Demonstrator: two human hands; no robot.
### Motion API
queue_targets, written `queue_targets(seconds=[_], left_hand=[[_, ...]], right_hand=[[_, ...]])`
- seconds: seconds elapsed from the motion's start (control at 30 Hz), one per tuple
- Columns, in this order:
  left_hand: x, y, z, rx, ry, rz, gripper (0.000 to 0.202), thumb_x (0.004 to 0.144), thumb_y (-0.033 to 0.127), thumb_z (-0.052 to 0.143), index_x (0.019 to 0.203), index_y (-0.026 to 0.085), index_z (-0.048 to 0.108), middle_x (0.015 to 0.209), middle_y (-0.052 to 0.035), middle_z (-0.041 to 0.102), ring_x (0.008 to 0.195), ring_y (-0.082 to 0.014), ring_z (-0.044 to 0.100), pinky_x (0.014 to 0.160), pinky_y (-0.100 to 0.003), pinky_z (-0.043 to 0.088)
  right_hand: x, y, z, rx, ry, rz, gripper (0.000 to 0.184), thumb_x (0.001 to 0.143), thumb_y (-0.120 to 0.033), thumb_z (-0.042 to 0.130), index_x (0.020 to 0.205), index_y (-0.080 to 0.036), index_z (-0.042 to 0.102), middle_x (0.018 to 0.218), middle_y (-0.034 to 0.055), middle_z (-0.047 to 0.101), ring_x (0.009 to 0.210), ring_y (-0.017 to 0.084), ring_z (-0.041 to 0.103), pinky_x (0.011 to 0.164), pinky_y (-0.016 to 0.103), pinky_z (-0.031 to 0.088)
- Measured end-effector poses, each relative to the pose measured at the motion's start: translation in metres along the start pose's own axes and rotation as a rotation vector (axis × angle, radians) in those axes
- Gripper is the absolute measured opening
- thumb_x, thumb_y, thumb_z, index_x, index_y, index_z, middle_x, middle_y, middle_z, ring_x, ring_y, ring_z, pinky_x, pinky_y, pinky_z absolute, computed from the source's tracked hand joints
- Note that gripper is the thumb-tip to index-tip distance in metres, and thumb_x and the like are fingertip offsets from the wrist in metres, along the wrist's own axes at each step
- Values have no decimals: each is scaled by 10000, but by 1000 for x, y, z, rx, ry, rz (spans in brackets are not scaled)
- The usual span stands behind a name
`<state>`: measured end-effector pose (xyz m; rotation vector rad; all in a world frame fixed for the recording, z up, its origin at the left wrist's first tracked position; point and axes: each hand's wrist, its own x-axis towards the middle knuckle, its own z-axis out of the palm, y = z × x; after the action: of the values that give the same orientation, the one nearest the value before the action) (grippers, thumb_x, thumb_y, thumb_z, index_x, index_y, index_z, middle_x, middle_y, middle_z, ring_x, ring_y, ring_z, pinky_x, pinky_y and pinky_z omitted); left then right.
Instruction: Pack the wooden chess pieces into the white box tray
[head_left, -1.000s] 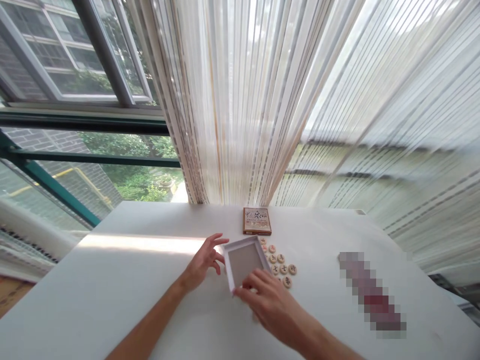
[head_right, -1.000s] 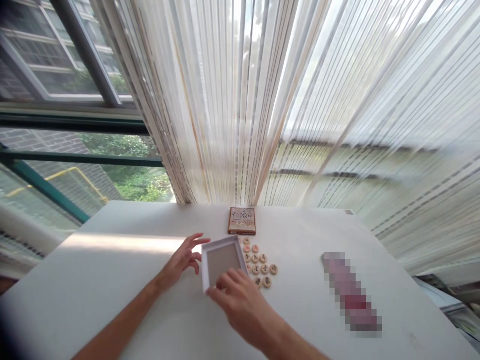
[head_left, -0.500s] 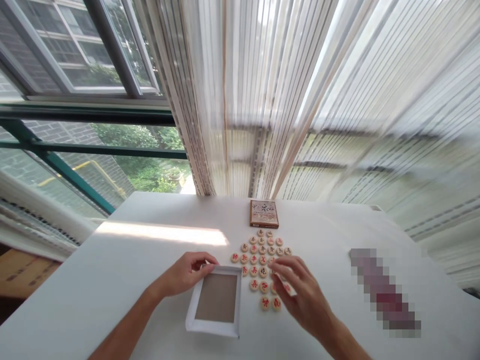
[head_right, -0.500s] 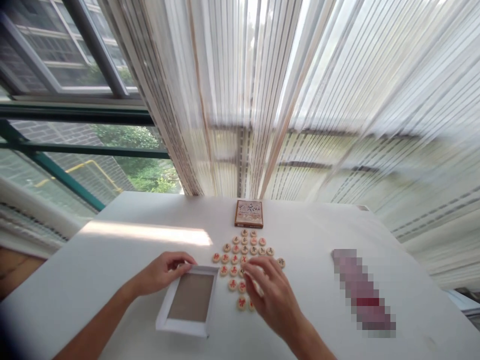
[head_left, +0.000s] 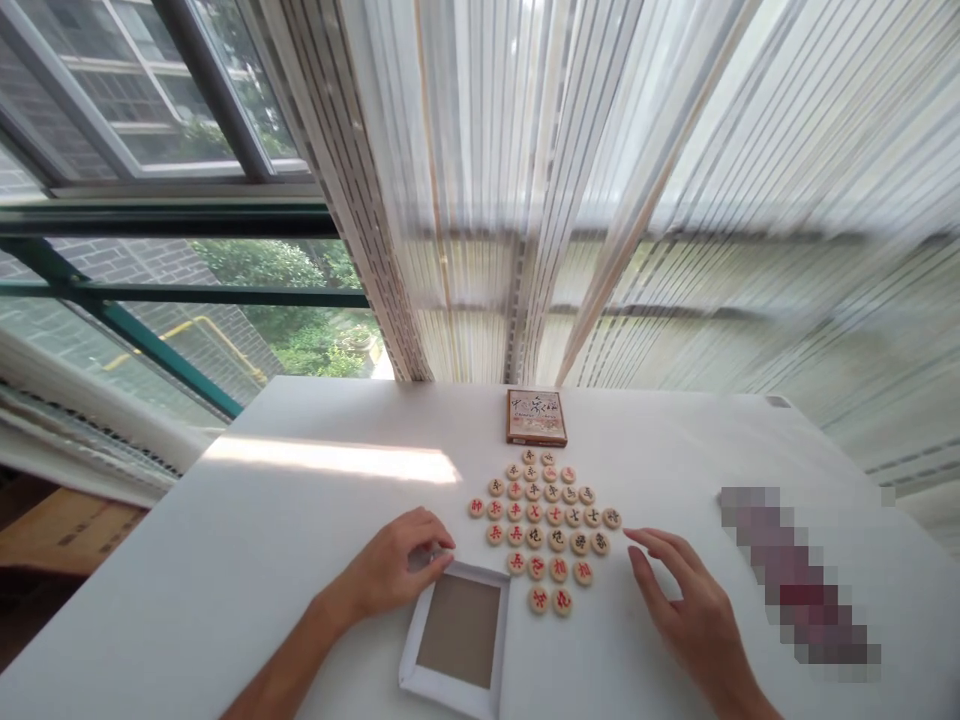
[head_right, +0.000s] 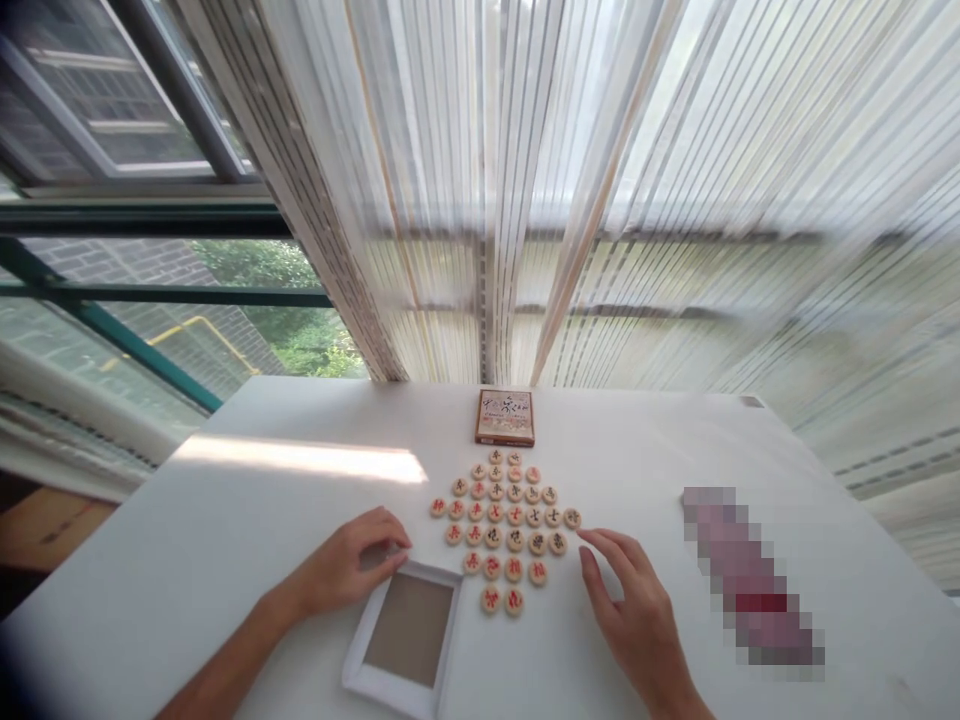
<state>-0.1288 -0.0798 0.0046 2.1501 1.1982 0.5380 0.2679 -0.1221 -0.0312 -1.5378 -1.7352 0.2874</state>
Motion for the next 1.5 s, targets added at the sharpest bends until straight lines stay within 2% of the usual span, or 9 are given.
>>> queue_targets(seconds=[0.07, 0.13, 0.3, 0.5, 0.77, 1.0, 1.2, 1.37, 1.5], left_hand=[[2, 1, -2, 18, -41, -10, 105, 912, 256, 632, 938, 216, 725, 880, -45, 685, 777, -178, 606, 740, -288, 503], [3, 0, -2, 35, -72, -20, 80, 894, 240, 650, 879, 216, 725, 824, -29, 672, 749, -169, 593, 717, -276, 485], [4, -6, 4, 41, -56, -17, 100, 896, 213, 633, 844, 207, 718, 794, -25, 657, 741, -162, 574, 709, -271, 456], [3, -14, 8, 62, -91, -8, 128, 930, 263, 618, 879, 222, 728, 818, -28, 665, 743, -167, 563, 706, -280, 437], [3, -15, 6, 17, -104, -13, 147, 933, 295, 647, 882, 246, 776, 872, -40, 686, 820, -185, 585, 752, -291, 440], [-1, -16, 5, -16, -102, -29, 128, 932, 310, 672, 909, 276, 793, 892, -32, 698, 856, -188, 595, 786, -296, 446], [0, -14, 6, -25, -81, -24, 119, 931, 319, 677, 927, 277, 789, 902, -27, 709, 841, -184, 596, 798, -306, 449], [0, -11, 5, -37, -70, -15, 126, 931, 323, 673, 943, 254, 778, 863, -28, 705, 810, -179, 600, 787, -310, 452], [0, -10, 5, -24, -61, 2, 119, 926, 321, 682, 916, 255, 781, 868, -26, 715, 803, -179, 607, 811, -325, 442]], right_hand=[[-2, 6, 3, -3, -5, 25, 237, 991, -336, 546, 1187, -299, 675, 1190, 109, 666, 1017, 282, 695, 473, 304, 576], [-3, 11, 8, -7, -11, 36, 231, 997, -333, 542, 1182, -283, 671, 1192, 105, 666, 1021, 274, 693, 591, 331, 616], [-4, 15, 14, -22, -9, 2, 218, 1003, -313, 545, 1172, -259, 673, 1173, 95, 671, 1043, 258, 675, 861, 401, 608], [-1, 13, 15, -40, -21, -24, 235, 1007, -269, 530, 1208, -255, 652, 1203, 96, 650, 1128, 259, 641, 977, 447, 559], [12, 20, 19, -105, -65, -28, 304, 996, -297, 548, 1285, -276, 639, 1355, 88, 606, 1223, 270, 607, 1012, 463, 553], [28, 23, 18, -80, -92, -93, 202, 984, -307, 593, 1163, -271, 680, 1192, 73, 709, 1114, 268, 642, 956, 462, 561], [26, 26, 20, -84, -59, -62, 200, 977, -344, 614, 1154, -277, 678, 1148, 62, 715, 1065, 255, 650, 933, 432, 553], [21, 23, 18, -92, -18, 47, 250, 965, -411, 612, 1157, -260, 666, 1059, 63, 704, 855, 220, 659, 704, 343, 566], [19, 17, 15, -95, 19, 103, 298, 947, -448, 621, 1167, -251, 658, 975, 39, 700, 714, 183, 609, 663, 322, 550]])
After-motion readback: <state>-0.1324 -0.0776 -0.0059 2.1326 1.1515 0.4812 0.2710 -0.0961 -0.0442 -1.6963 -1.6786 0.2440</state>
